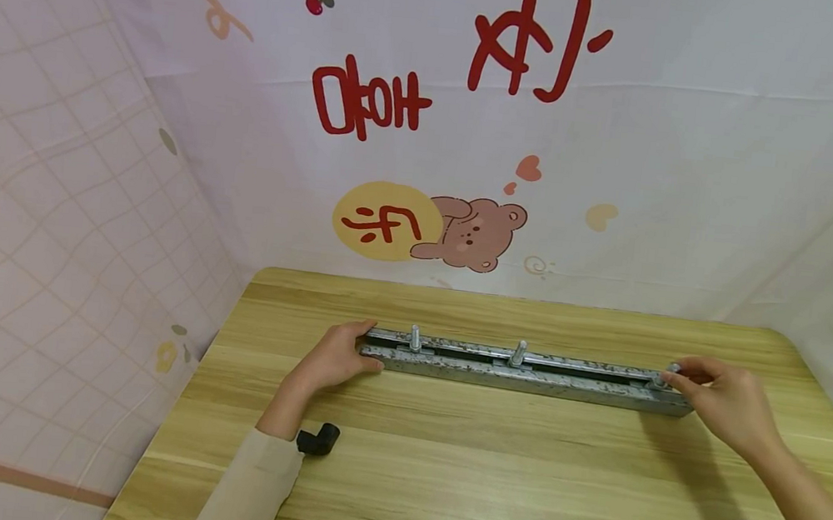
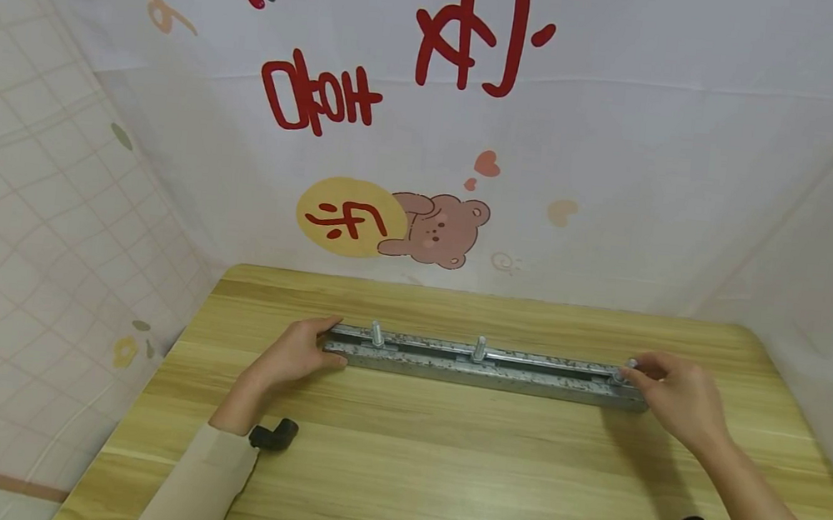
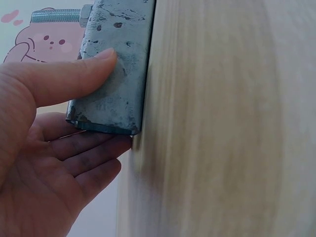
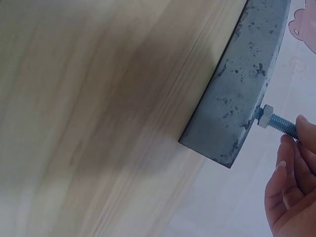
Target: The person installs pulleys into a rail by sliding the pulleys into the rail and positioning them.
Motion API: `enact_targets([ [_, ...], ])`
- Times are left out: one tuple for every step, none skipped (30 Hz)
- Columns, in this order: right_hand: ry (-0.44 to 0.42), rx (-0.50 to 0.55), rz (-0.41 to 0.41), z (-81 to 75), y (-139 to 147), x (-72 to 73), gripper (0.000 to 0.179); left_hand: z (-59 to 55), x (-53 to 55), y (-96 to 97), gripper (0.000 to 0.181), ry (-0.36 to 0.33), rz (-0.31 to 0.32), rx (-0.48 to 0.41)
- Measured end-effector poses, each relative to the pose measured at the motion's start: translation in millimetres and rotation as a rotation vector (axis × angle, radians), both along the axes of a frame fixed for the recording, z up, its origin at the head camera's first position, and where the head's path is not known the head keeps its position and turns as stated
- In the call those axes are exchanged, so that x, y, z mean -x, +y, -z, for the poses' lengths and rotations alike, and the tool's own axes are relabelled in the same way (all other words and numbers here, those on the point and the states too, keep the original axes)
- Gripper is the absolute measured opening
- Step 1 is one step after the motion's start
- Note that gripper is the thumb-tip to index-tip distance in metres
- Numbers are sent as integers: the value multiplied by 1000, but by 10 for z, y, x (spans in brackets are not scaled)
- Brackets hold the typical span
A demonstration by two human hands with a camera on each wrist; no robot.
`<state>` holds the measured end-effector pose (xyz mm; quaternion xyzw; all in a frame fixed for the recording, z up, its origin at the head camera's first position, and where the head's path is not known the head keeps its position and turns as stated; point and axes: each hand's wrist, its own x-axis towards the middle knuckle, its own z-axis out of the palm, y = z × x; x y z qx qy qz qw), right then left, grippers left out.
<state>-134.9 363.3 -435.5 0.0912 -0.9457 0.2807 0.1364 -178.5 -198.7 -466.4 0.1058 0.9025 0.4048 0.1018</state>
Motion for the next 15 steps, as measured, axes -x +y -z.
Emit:
enact_targets([
  [3, 2, -2, 1, -8, 2, 22, 1, 0, 0, 83, 1, 0, 0],
  [5, 5, -4, 1, -17, 2, 22, 2, 1, 0, 83, 1, 0, 1],
  [9, 7, -7, 1, -26, 3, 22, 2, 1, 0, 83, 2, 1, 0],
  [11, 10, -10, -1, -35, 3, 22, 3, 2, 0, 83, 2, 2, 0],
  [12, 14, -13, -1, -43, 4, 22, 3, 2, 0, 83, 2, 2, -1],
  [12, 19, -16, -2, -51, 4, 22, 3, 2, -1, 83, 3, 2, -1],
  [11, 21, -19, -3, -59, 5, 22, 3, 2, -1, 83, 2, 2, -2],
  [7, 24, -21, -7, -67, 3, 23, 3, 1, -2, 83, 2, 1, -3],
  [3, 26, -22, -10, -75, 2, 23, 3, 0, -4, 83, 2, 1, -2],
  [-2, 27, -24, -13, -82, 1, 24, 4, 0, -6, 83, 2, 0, -3],
  [-7, 28, -24, -16, -88, 0, 24, 3, -1, -7, 83, 0, -1, -3],
  [-10, 27, -24, -19, -92, 0, 24, 2, -1, -8, 83, -1, -1, -3],
  [-13, 25, -23, -22, -97, 0, 24, 1, -2, -9, 83, -4, -2, -3],
  [-15, 24, -24, -24, -100, 1, 24, -1, -2, -10, 82, -6, -2, -4],
  [-14, 21, -26, -24, -103, 3, 24, -3, -1, -11, 82, -8, -1, -2],
])
